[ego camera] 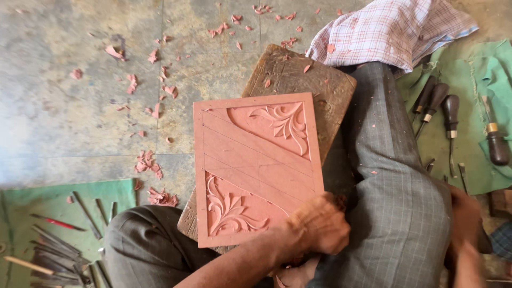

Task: The person carves decorative floral patterns into a wooden panel using a variety of chisels and a mallet.

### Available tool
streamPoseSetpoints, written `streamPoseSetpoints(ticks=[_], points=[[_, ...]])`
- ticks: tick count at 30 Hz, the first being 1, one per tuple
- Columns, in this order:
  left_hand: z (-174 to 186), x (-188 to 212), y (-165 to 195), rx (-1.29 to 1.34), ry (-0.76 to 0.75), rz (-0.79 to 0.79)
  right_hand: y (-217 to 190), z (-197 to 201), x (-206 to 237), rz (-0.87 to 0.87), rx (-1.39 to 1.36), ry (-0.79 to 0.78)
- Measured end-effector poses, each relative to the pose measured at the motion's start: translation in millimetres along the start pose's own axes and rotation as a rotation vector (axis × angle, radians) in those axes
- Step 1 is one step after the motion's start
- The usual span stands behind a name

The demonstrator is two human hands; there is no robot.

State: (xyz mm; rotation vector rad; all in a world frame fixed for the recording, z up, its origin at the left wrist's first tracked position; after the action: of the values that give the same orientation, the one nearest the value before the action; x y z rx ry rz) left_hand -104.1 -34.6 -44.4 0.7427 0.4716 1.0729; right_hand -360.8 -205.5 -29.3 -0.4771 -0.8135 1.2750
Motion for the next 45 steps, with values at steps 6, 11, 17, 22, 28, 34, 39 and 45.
streamPoseSetpoints(ticks=[6, 11, 17, 22, 28, 34, 39, 45], points=[[49.3, 26.8, 24.0, -0.001, 0.199, -0.223, -5.5, 33.4, 24.7, 0.08, -0.494, 0.033], [89.2, 65.9, 23.5, -0.099, 0.349, -0.132, -63.3, 9.1, 47.0, 0.187, -0.48, -0.053], [92.6, 92.7, 1.6, -0.172, 0.267, 0.195, -126.4, -75.8, 117.9, 0.199, 0.039, -0.394], [102.5, 109.9, -8.5, -0.378, 0.555, 0.63, -146.4, -123.6, 151.9, 0.197, 0.282, -0.475], [121.4, 95.9, -37.5, -0.159, 0.654, 0.977, -167.2, -127.7, 160.4, 0.365, 0.561, -0.456], [127.2, 73.7, -43.3, -0.052, 0.757, 1.021, -178.2, -128.3, 163.4, 0.439, 0.663, -0.475], [130.3, 73.8, -39.7, -0.022, 0.823, 0.975, -184.0, -127.9, 163.6, 0.598, 0.808, -0.397], [127.3, 75.5, -43.8, -0.039, 0.804, 0.968, -187.1, -130.3, 171.5, 0.703, 0.792, -0.32]])
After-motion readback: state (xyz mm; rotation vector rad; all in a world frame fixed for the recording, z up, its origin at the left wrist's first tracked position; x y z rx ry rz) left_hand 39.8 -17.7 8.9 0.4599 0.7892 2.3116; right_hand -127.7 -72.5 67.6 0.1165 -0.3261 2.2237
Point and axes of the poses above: each hand's wrist, its own x-axis away from the middle knuckle, its own z-axis out of the back of the hand, y = z × x, the point moved 2 cm from there along -x, towards the middle knuckle, and after that the axes turned 12 degrees about x, right-handed, at the moved point
